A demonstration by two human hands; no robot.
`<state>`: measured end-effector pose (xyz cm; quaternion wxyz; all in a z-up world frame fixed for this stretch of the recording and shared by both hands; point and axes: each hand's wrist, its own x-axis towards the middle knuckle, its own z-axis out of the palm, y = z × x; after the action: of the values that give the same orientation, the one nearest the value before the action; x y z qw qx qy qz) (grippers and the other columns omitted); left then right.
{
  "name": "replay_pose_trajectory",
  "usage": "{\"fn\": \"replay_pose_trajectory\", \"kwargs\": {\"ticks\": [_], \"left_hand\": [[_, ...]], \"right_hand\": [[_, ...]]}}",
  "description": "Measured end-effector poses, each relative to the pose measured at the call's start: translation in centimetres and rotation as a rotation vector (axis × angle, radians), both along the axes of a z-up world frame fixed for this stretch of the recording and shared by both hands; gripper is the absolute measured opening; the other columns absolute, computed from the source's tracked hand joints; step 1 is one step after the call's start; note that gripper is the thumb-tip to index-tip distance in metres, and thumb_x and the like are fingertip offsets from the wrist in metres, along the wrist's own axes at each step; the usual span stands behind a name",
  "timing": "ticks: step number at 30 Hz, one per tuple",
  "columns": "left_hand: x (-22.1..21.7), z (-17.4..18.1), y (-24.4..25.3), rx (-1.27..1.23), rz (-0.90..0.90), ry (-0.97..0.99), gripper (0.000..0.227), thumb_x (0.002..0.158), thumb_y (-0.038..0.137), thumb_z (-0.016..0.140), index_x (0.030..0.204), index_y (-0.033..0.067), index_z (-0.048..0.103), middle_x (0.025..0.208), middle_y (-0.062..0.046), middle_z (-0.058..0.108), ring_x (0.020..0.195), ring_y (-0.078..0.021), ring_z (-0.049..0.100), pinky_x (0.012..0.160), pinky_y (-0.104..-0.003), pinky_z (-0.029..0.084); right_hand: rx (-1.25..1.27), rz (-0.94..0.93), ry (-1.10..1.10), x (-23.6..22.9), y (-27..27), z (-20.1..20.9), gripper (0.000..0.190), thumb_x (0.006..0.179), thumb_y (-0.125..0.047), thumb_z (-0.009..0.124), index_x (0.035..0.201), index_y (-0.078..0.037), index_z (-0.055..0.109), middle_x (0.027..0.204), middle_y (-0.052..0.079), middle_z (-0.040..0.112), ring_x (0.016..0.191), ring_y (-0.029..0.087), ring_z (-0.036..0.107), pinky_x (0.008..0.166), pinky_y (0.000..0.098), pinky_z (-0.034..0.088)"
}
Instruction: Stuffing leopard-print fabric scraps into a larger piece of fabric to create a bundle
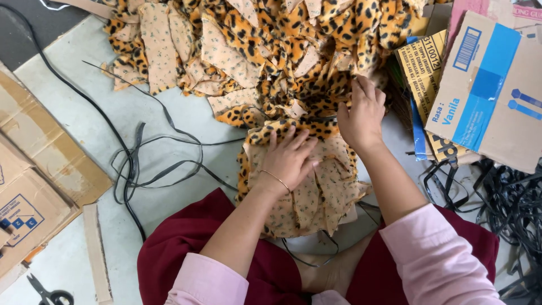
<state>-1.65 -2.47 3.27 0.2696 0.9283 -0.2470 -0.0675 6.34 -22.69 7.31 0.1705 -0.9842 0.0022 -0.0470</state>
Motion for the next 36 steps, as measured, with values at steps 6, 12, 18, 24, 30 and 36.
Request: {"fn": "replay_pose_trajectory", "kwargs": {"ticks": [6,12,18,24,30,36], "left_hand": [[0.4,0.3,0.4,-0.136,0.105,-0.115,0.078,0.097,0.034,0.066,0.163,0.0207,0.025,0.166,-0.017,0.028,0.144,-0.0473,0.039,0.112,-0.070,0.031],[0.8,2.6,1.2,-0.510,0.341,-0.155,0.123,0.075,0.007,0.088,0.164,0.0096,0.003,0.167,-0.030,0.006,0.148,-0.0545,0.024,0.118,-0.062,0.036],[1.0,2.9,2.5,-0.997,0.282,0.065,0.020,0.085,0.004,0.077,0.102,0.0051,0.066,0.111,-0.019,0.072,0.105,-0.0355,0.072,0.096,-0.050,0.055],[1.7,5.7,3.0,-1.328,0.218,0.246,0.009,0.095,0.014,0.072,0.101,0.0095,0.067,0.079,-0.003,0.065,0.071,-0.0126,0.060,0.073,-0.031,0.056],[1.6,8.9,4.7,-1.346,0.225,0.506,0.025,0.096,0.017,0.072,0.118,0.0060,0.066,0.093,-0.002,0.067,0.091,-0.0098,0.063,0.082,-0.026,0.057],[0.2,5.6,5.5,-1.260,0.165,1.034,0.068,0.074,0.004,0.087,0.136,-0.0005,0.059,0.127,-0.020,0.068,0.116,-0.0324,0.067,0.102,-0.045,0.055]], "right_hand": [[0.242,0.287,-0.118,-3.1,2.7,3.8,0.041,0.091,0.001,0.071,0.130,0.011,0.062,0.129,0.024,0.057,0.115,0.047,0.059,0.090,0.0549,0.054],[0.575,0.505,-0.112,-9.1,6.4,7.1,0.019,0.086,0.010,0.064,0.097,-0.002,0.075,0.106,0.009,0.070,0.104,0.024,0.068,0.092,0.0387,0.057],[0.991,0.295,-0.370,-8.4,3.2,7.1,0.013,0.092,0.012,0.068,0.094,0.000,0.072,0.099,0.013,0.064,0.097,0.024,0.061,0.094,0.0399,0.051],[1.113,0.194,-0.474,-7.4,1.3,8.3,0.022,0.096,0.008,0.066,0.118,0.007,0.063,0.119,0.014,0.056,0.115,0.021,0.056,0.104,0.0340,0.048],[1.057,0.106,-0.147,-8.1,1.0,9.2,0.044,0.095,0.011,0.063,0.138,0.010,0.053,0.123,0.019,0.060,0.113,0.026,0.063,0.100,0.0382,0.055],[1.405,-0.209,0.199,-9.7,0.3,5.7,0.048,0.089,0.009,0.064,0.136,0.005,0.056,0.113,0.020,0.070,0.097,0.028,0.074,0.080,0.0413,0.064]]}}
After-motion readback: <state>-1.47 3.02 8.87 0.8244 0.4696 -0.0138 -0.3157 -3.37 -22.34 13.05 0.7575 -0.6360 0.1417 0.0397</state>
